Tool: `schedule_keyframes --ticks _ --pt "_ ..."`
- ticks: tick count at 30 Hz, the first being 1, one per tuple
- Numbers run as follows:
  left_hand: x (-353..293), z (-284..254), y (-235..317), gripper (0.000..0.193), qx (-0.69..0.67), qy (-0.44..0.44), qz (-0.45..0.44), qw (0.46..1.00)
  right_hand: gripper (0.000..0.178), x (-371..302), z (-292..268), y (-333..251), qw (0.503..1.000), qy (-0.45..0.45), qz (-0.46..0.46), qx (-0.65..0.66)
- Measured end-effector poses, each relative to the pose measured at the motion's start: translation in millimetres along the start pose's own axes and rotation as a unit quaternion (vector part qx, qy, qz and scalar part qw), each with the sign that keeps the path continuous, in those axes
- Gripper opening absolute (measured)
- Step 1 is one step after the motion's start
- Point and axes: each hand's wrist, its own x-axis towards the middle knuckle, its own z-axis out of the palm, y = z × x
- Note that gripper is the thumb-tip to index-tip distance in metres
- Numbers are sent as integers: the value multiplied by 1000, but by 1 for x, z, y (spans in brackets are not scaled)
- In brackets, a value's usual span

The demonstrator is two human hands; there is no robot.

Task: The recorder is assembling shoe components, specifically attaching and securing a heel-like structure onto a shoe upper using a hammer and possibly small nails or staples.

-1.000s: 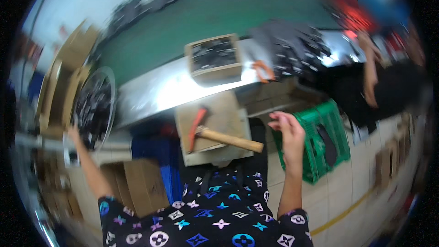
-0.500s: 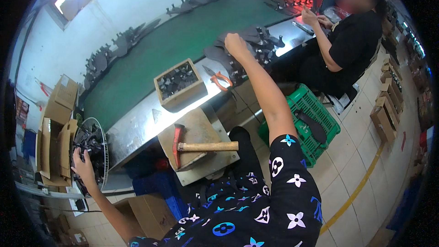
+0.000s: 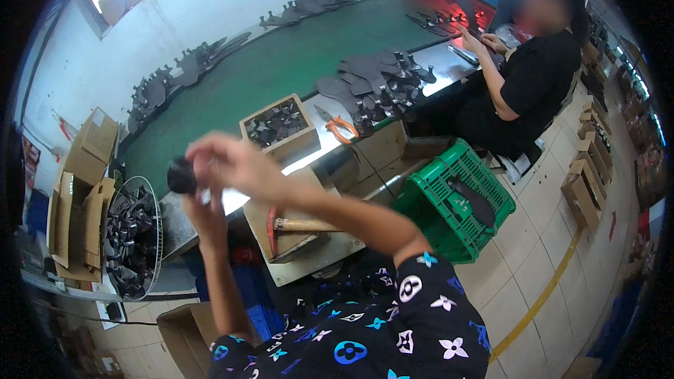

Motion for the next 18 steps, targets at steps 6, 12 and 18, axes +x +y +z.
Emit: schedule_keyframes --ticks 6,12,18 --pt "-25 -35 60 48 -313 42 -260 913 84 -153 -40 74 707 25 -5 -706" --pt "-79 36 26 54 -172 -98 -276 941 52 -242 -71 80 749 126 206 -617" --pt "-78 81 -4 61 130 -108 -126 978 26 -344 -85 70 797 375 268 -391"
